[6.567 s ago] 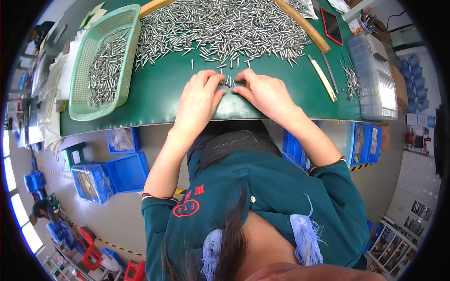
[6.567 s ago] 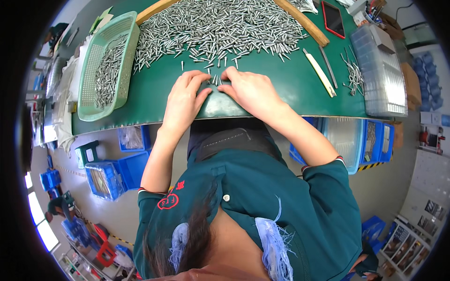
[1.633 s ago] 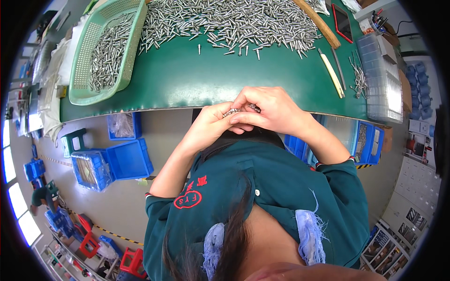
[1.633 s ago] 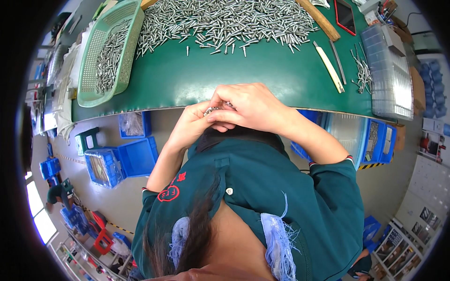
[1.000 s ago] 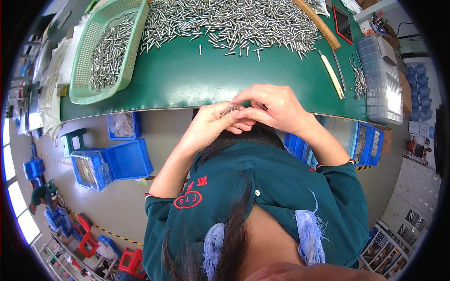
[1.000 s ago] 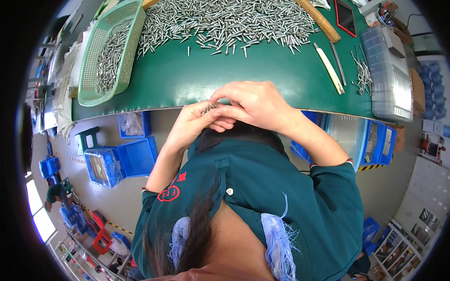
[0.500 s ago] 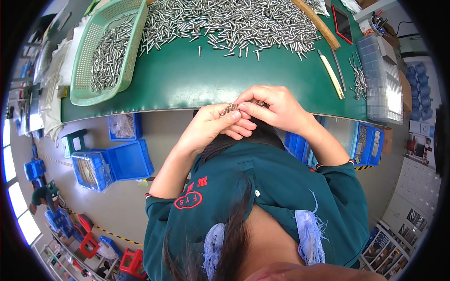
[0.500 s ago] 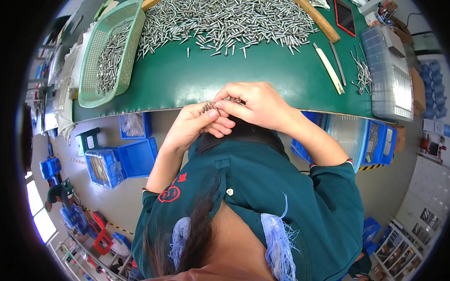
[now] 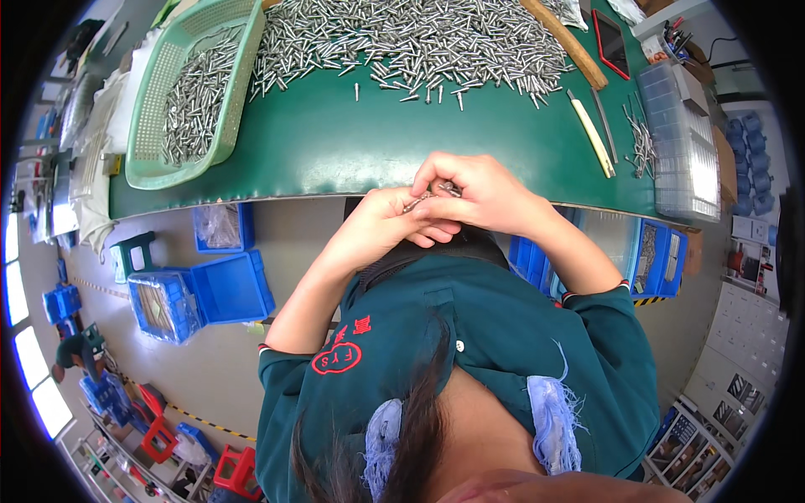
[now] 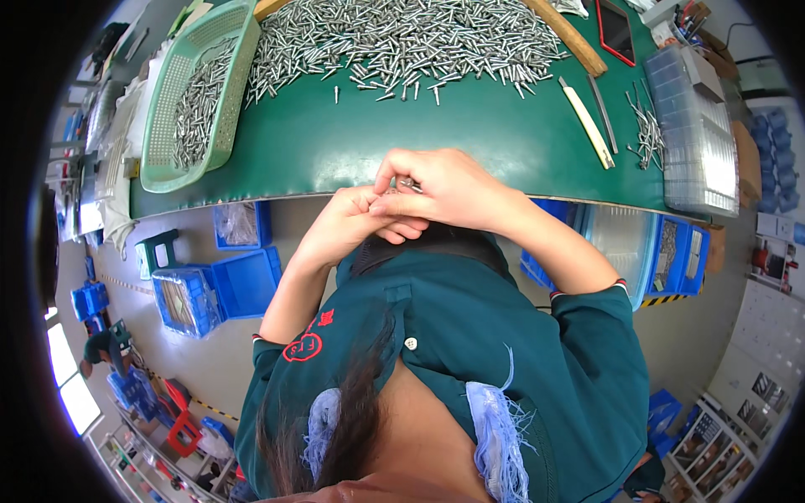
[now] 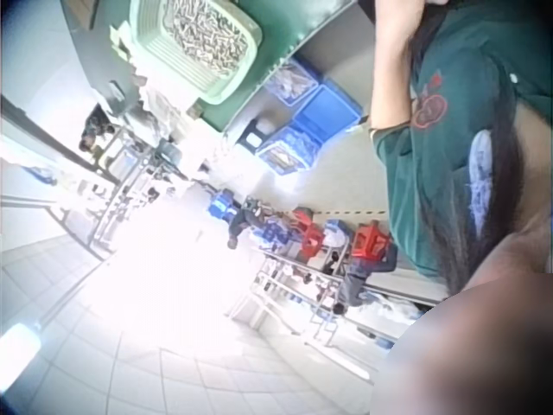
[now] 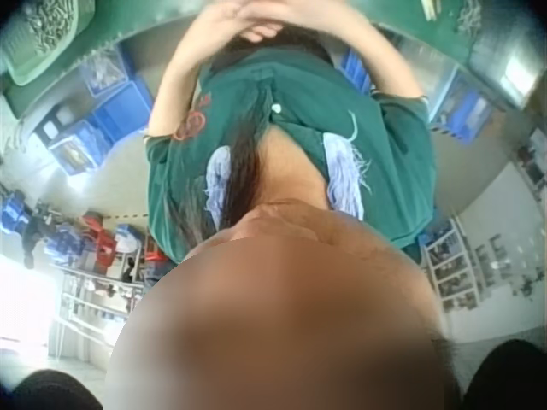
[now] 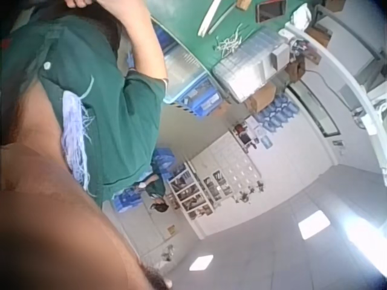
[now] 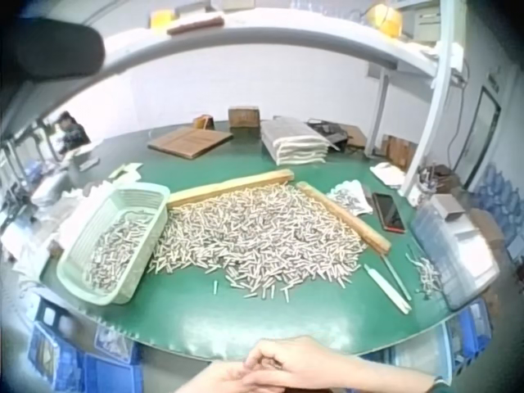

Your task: Sorting and aligning small metal pins on a workbench in a manufacturing setting.

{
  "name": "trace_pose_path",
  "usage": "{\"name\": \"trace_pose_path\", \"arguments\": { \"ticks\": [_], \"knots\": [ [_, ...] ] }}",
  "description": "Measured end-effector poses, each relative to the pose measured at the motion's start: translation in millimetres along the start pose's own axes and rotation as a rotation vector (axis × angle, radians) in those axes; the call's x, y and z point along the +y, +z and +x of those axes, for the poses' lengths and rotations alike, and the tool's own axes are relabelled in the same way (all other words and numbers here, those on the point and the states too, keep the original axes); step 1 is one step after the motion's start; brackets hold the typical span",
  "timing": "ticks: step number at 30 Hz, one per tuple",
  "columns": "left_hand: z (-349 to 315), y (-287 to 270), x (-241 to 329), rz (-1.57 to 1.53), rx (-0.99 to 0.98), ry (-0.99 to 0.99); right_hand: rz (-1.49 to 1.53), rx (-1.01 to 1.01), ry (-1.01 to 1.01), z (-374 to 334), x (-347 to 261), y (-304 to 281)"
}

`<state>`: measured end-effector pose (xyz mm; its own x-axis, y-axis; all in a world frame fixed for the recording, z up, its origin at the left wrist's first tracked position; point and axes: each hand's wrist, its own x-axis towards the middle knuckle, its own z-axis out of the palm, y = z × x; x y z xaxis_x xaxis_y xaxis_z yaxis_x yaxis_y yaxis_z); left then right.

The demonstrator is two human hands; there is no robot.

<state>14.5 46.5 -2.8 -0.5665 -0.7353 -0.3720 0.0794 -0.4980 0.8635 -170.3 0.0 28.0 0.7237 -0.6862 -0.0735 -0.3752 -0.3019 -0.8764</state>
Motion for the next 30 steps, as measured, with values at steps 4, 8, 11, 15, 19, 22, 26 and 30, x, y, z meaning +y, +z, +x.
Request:
{"name": "trace_pose_path", "arguments": {
  "ticks": [4,8,11,15,19,22,26,30],
  "knots": [
    [0.4,3.3,12.2,0.096,-0.004,-0.035,-0.104,0.085,-0.182,4.3,13.5,9.9],
    [-1.5,-0.8,20.0,-0.009,-0.054,-0.070,0.452,0.111,-0.047,7.3,20.6,13.4],
    [-1.7,-1.7,25.4,-0.031,-0.085,-0.032,1.080,-0.005,0.313,8.8,22.1,11.6],
    [-0.2,2.5,32.4,-0.033,-0.069,-0.002,1.425,-0.061,0.487,8.3,18.2,9.3],
    [0.5,5.1,32.0,0.002,-0.060,0.016,1.536,-0.126,0.460,5.7,21.9,9.0],
    [0.4,5.6,32.4,0.010,-0.067,0.024,1.614,-0.165,0.463,5.1,28.6,11.7],
    [0.2,5.6,32.1,0.000,-0.068,0.022,1.635,-0.183,0.465,5.6,29.3,12.6],
    [0.6,5.4,31.9,-0.003,-0.061,0.026,1.645,-0.140,0.525,7.1,30.2,13.7]
  ]
}}
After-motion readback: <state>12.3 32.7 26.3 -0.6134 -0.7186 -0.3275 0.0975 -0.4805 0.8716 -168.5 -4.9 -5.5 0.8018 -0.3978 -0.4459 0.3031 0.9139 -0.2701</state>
